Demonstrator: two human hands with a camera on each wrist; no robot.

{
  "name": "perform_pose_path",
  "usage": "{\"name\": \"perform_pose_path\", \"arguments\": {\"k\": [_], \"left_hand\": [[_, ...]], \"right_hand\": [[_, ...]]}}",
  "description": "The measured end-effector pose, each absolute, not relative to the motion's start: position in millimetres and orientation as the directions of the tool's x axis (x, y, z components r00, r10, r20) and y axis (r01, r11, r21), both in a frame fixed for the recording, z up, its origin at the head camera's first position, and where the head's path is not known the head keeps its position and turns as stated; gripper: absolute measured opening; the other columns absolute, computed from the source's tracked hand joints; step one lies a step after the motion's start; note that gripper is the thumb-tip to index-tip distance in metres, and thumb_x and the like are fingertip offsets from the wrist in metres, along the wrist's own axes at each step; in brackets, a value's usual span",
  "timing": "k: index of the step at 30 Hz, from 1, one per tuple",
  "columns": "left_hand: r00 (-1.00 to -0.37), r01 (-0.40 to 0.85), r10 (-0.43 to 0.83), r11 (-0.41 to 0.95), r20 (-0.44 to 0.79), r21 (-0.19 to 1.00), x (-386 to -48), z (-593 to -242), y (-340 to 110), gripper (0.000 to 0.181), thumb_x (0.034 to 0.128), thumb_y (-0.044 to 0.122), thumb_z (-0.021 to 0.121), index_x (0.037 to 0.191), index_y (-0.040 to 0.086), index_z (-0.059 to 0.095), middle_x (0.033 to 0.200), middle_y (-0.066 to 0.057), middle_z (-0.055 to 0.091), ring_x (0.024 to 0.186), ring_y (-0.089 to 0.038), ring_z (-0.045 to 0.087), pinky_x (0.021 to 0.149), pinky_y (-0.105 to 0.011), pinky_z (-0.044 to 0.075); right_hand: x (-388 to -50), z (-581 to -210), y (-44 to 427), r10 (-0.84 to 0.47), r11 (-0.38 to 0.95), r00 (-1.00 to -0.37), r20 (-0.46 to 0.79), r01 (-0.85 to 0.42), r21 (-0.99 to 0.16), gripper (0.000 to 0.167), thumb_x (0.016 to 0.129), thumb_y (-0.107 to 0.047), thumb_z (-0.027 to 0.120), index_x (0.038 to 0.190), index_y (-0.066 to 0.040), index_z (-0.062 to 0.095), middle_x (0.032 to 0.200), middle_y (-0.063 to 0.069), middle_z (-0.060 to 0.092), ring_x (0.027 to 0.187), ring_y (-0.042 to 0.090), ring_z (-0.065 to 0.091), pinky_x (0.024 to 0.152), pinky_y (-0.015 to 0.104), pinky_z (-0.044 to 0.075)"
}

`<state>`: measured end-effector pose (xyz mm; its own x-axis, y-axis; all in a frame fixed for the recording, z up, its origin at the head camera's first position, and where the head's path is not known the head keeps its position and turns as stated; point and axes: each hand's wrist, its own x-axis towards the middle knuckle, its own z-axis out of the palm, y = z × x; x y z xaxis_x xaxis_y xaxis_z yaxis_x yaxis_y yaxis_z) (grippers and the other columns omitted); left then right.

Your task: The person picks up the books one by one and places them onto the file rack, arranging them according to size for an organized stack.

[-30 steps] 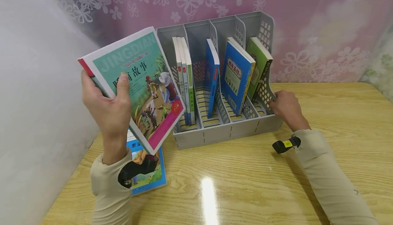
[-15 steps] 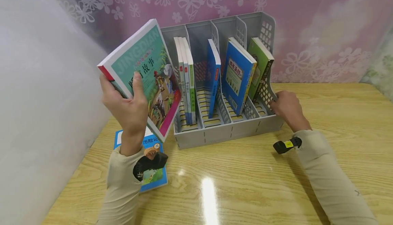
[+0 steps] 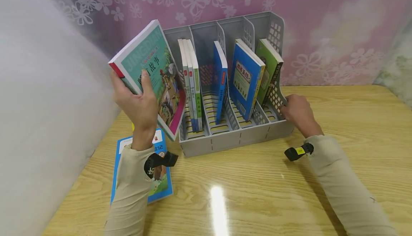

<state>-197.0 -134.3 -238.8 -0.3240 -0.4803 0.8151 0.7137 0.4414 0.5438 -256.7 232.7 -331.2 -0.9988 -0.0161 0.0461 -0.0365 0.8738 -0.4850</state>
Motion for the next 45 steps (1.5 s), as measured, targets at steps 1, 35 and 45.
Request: {"name": "perform_pose_path", "arguments": {"k": [1, 35, 45], "left_hand": [[-0.328, 0.712, -0.474, 0.444, 0.817, 0.544, -201, -239, -133, 0.033, 0.0916, 0.008, 0.062, 0.12, -0.005, 0.052, 0.107, -0.007, 0.071, 0.097, -0.015, 0.069, 0.081, -0.033, 0.055], [-0.53, 0.576, -0.331, 0.536, 0.781, 0.618, -259, -297, -106, 0.042, 0.0987, 0.016, 0.055, 0.135, -0.001, 0.043, 0.12, -0.017, 0.063, 0.11, -0.022, 0.063, 0.092, -0.033, 0.05], [-0.626, 0.597, -0.124, 0.558, 0.769, 0.576, -257, -314, -108, 0.045, 0.1051, 0.023, 0.038, 0.143, 0.002, 0.026, 0.119, -0.018, 0.054, 0.105, -0.024, 0.058, 0.093, -0.035, 0.048]], "right_hand": [[-257, -331, 233, -0.014, 0.875, -0.999, 0.048, -0.036, -0.483, 0.024, 0.092, -0.01, 0.052, 0.095, 0.012, 0.063, 0.074, 0.021, 0.062, 0.055, 0.025, 0.054, 0.046, 0.035, 0.043], [-255, -330, 234, -0.015, 0.875, -0.999, 0.036, -0.031, -0.483, 0.022, 0.092, -0.01, 0.053, 0.09, 0.01, 0.062, 0.068, 0.017, 0.06, 0.053, 0.024, 0.053, 0.046, 0.034, 0.042], [-257, -330, 235, -0.024, 0.878, -0.999, 0.039, -0.04, -0.477, 0.024, 0.091, -0.009, 0.052, 0.094, 0.012, 0.062, 0.071, 0.018, 0.06, 0.055, 0.025, 0.054, 0.046, 0.034, 0.043]]}}
